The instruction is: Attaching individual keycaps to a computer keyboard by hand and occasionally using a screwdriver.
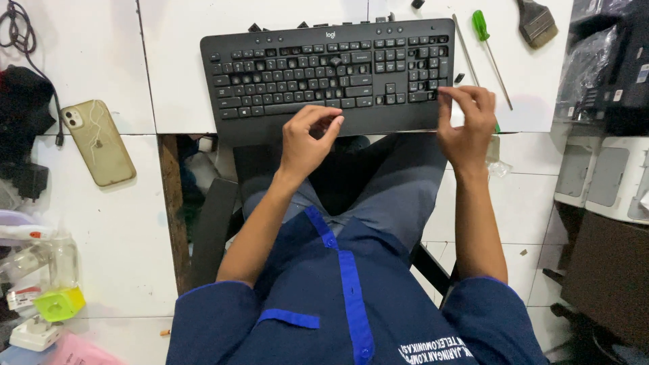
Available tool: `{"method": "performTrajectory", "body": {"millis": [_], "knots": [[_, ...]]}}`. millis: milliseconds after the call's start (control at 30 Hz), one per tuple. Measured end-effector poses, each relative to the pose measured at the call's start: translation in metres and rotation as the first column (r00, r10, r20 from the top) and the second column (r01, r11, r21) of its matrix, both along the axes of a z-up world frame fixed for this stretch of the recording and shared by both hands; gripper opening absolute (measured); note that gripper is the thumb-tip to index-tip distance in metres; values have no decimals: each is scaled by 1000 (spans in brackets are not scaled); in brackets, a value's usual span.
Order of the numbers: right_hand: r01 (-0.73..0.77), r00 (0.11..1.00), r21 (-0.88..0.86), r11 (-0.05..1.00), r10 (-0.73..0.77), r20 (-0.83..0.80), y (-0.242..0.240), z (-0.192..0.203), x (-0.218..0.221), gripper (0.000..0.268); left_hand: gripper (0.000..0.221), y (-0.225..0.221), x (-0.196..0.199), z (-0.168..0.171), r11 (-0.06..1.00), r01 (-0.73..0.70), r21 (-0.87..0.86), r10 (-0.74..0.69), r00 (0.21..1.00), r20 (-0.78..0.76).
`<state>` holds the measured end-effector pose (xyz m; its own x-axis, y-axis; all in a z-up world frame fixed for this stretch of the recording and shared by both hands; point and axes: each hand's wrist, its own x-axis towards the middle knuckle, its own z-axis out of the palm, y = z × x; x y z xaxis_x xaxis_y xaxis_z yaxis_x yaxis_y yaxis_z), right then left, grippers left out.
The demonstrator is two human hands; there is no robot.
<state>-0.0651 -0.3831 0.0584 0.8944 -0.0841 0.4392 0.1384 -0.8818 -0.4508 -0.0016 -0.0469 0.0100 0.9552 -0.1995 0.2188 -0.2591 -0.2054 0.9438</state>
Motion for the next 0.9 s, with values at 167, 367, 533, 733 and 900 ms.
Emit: {"method": "performTrajectory", "body": {"millis": [167, 367, 533, 733, 900], "knots": [[-298, 952, 103, 949, 303, -36, 58, 5, 58, 21, 14, 26, 26, 13, 997, 4, 81, -10, 998, 69], [-392, 910, 0, 920, 387, -146, 110, -29, 115, 32, 16, 48, 47, 17, 995, 83, 63, -82, 996, -22], [-297, 937, -17, 955, 288, -198, 127, -39, 130, 25, 16, 59, 54, 8, 994, 105, -19, -107, 982, -156], [-286, 935, 111, 952, 302, -187, 137, -26, 128, 17, 17, 69, 55, 5, 983, 143, -114, -158, 977, -140], [-182, 944, 317, 931, 256, -209, 141, -18, 124, 12, 22, 75, 53, -3, 955, 165, -245, -203, 970, -137]]}}
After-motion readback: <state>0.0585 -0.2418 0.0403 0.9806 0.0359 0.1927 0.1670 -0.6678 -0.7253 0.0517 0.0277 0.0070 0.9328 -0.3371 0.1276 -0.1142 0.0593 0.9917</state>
